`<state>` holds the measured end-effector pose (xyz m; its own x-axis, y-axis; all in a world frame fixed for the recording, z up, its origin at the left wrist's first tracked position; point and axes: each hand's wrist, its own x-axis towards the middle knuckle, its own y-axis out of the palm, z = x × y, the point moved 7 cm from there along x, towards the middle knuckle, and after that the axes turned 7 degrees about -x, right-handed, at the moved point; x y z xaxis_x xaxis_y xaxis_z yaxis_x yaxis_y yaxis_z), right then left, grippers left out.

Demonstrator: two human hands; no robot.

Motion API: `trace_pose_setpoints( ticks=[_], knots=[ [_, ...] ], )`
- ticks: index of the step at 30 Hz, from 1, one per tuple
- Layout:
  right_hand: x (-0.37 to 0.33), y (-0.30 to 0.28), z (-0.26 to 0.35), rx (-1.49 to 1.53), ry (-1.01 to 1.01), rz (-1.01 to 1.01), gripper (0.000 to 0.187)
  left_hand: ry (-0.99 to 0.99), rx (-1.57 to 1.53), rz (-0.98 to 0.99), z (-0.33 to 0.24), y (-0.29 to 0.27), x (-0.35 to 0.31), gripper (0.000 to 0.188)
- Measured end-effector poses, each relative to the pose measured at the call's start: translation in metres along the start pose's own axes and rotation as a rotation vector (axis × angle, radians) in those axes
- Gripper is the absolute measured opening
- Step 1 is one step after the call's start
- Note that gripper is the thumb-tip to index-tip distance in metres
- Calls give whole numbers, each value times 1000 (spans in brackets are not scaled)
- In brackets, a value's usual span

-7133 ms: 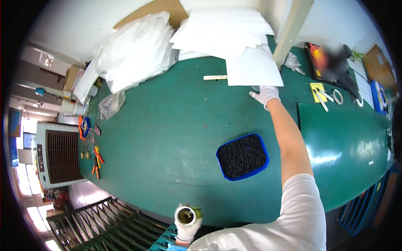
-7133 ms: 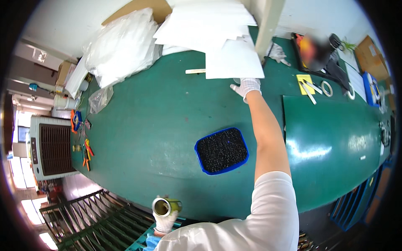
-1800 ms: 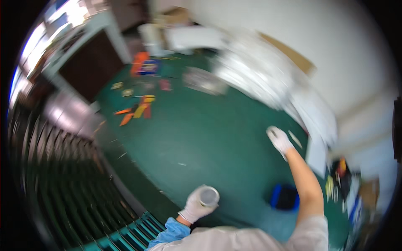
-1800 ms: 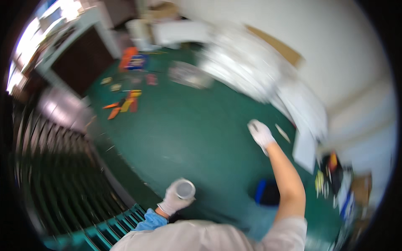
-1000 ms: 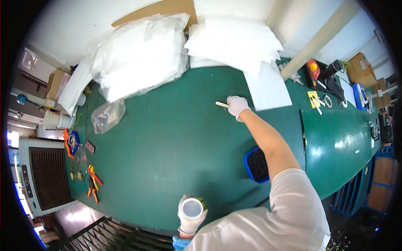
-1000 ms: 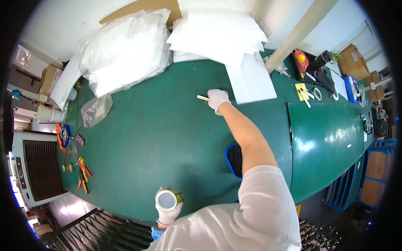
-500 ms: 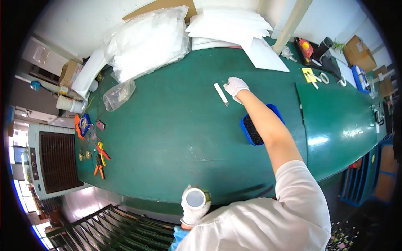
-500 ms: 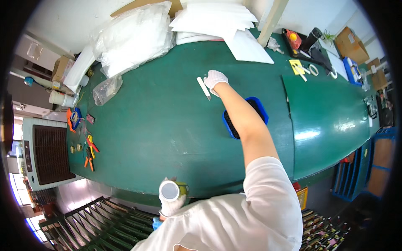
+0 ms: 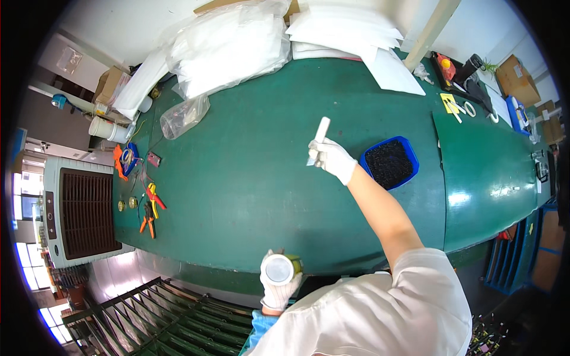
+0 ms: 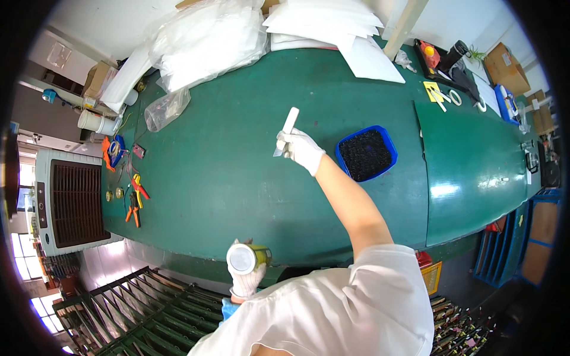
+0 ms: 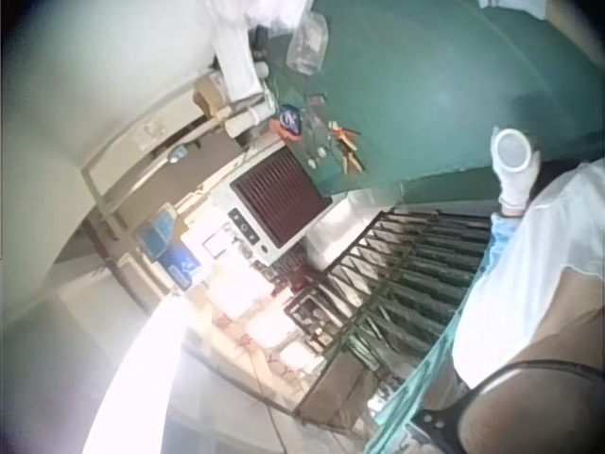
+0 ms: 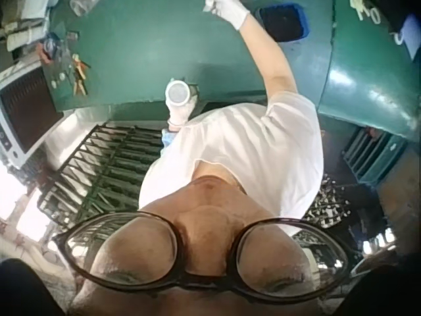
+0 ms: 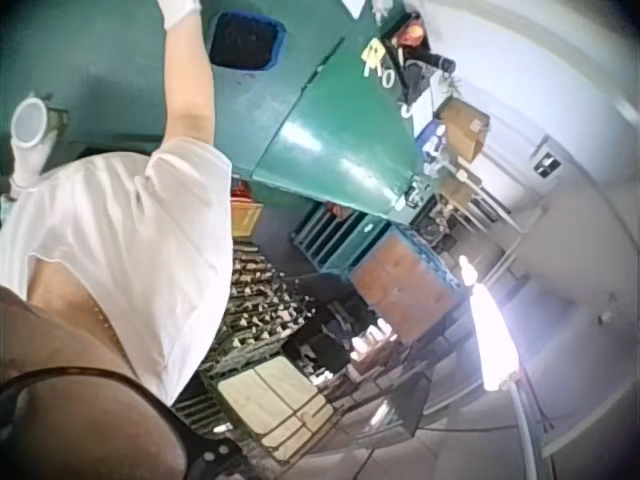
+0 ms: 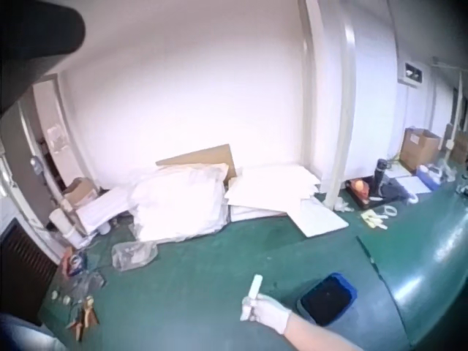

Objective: Assembling and inspecting electronic components on circuit boards at a factory workstation and storage rack.

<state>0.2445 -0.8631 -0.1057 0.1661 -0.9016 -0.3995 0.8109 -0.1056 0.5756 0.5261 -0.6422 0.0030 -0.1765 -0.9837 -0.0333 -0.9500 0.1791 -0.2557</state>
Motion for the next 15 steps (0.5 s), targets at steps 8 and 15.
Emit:
trace_pose_setpoints(
  ticks=[8,15],
  knots=[
    [-205,42,101,-119,-333,-375,38,163,158,238,-34,31,48,78],
    [-307,-18,106,-22,-357,-613,40,272,-79,351,-69,113,43,92]
  ],
)
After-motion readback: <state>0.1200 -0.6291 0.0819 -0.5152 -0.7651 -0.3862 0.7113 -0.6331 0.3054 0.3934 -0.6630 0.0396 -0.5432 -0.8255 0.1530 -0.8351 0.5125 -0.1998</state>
